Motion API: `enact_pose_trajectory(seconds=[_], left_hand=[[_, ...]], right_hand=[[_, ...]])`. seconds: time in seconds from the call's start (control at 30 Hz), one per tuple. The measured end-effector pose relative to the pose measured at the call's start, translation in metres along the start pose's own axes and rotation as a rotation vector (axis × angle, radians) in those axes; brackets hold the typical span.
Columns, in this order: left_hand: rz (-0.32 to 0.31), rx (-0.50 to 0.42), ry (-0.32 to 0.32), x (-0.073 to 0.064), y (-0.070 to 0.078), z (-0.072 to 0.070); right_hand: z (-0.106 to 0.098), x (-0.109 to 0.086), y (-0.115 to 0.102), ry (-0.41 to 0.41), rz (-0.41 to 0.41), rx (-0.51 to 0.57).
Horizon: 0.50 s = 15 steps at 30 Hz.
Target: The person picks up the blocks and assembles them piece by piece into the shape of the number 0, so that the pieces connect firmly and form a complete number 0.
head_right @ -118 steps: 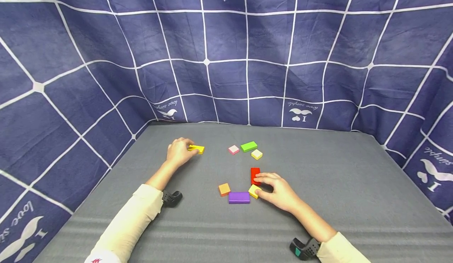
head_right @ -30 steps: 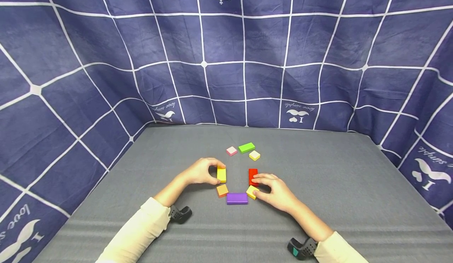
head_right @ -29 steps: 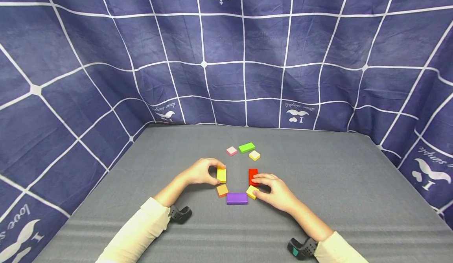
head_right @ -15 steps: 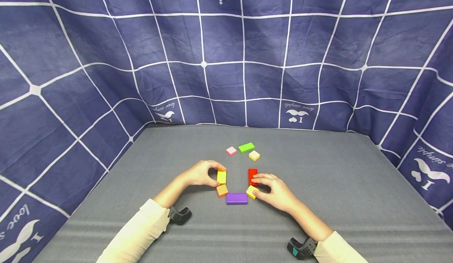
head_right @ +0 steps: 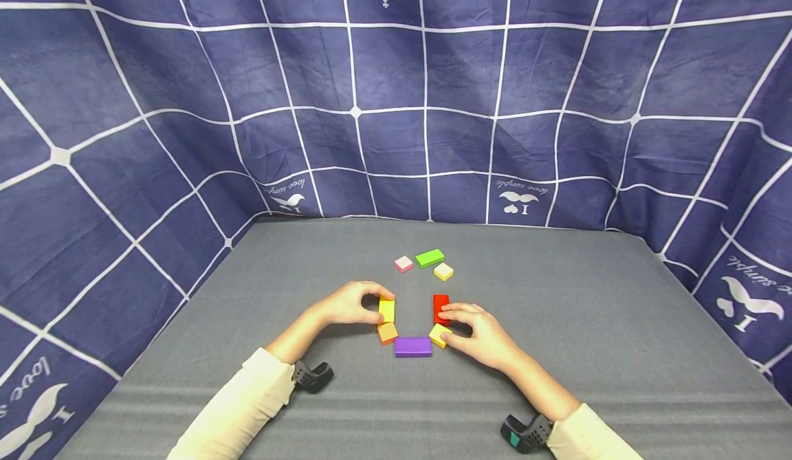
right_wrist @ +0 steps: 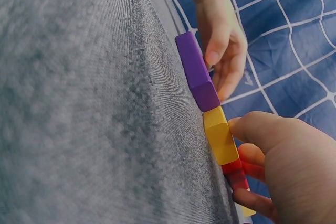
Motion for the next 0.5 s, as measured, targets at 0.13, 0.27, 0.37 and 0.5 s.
enact_pose_trajectory(seconds=[0.13, 0.27, 0.37, 0.5], left_hand=[[0.033, 0.035, 0.056, -0.002, 0.005, 0.001], [0.114, 0.131, 0.175, -0.006, 0.012, 0.006], [0.169, 0.211, 0.248, -0.011, 0.018, 0.010], [0.192, 0.263, 0.272, -0.017, 0.023, 0.014]], right_hand=[[0.000, 0.000, 0.000, -0.002, 0.008, 0.015], [0.001, 0.000, 0.001, -0.006, 0.001, 0.007], [0.002, 0.000, 0.001, -0.011, 0.002, 0.002], [0.001, 0.000, 0.000, 0.000, 0.005, 0.007]])
Point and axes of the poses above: each hand's wrist, its own x-axis towards the middle knuckle, its own z-axis out of the palm, y = z × x, the point moved 1 cm from there along x, towards the middle knuckle, and after that the axes turned 2 degrees about z, right-handed, at the moved point
